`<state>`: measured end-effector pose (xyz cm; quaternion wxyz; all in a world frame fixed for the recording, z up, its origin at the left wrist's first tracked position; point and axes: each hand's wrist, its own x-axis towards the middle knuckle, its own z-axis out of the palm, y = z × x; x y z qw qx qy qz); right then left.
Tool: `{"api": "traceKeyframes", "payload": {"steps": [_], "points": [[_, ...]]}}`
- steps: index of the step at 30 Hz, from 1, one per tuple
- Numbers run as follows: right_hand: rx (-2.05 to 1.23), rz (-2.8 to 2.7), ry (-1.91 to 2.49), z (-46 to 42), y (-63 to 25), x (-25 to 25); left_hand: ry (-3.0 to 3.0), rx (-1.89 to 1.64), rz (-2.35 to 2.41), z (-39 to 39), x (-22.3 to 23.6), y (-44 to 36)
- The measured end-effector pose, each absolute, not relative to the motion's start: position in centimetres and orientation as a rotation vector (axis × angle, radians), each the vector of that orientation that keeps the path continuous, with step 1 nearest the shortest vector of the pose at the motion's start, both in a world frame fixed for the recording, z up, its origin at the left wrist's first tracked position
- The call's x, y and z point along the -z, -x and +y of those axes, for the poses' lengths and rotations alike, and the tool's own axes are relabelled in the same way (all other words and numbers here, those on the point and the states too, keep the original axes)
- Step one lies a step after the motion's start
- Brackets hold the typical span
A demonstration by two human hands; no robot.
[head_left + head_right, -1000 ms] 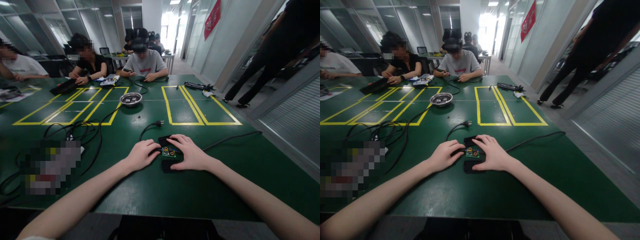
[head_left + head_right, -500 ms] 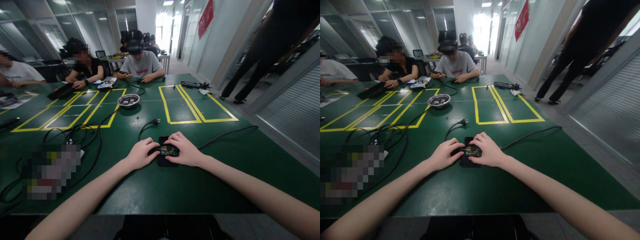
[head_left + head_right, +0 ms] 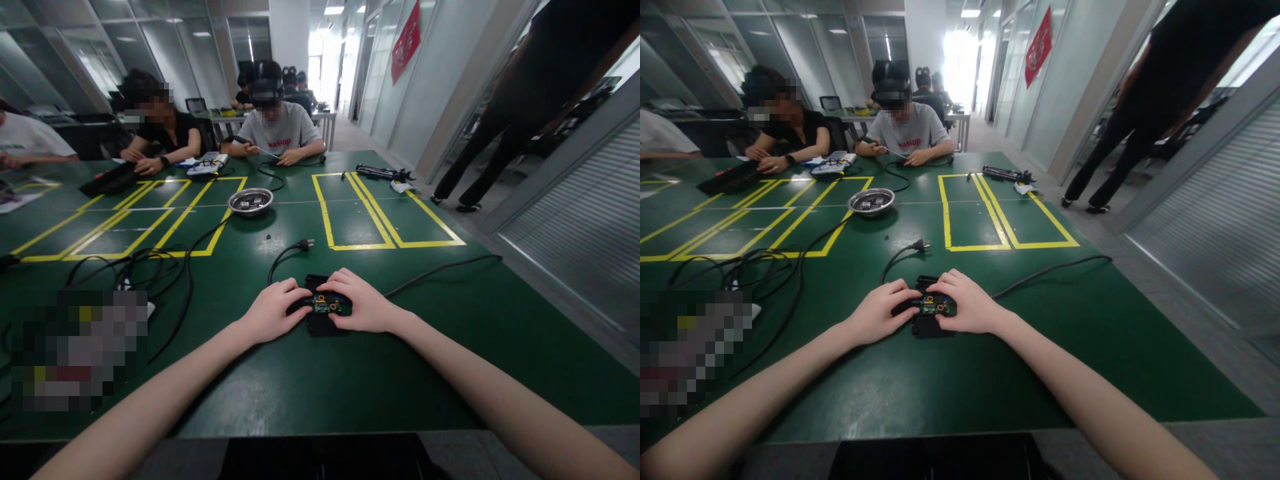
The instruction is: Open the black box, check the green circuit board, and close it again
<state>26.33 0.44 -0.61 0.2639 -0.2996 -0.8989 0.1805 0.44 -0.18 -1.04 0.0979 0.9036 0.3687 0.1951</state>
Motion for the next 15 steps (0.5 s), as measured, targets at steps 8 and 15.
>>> {"api": "traceKeyframes", "payload": {"steps": [8,15], "points": [[-0.541,-2.47,0.75,0.4,-26.5,0.4,-2.765,-0.529,1.192,0.0,1.3,-0.9],[-0.56,-2.466,0.767,1.0,-27.4,0.5,-2.756,-0.484,1.246,-0.2,1.1,-1.0]]}}
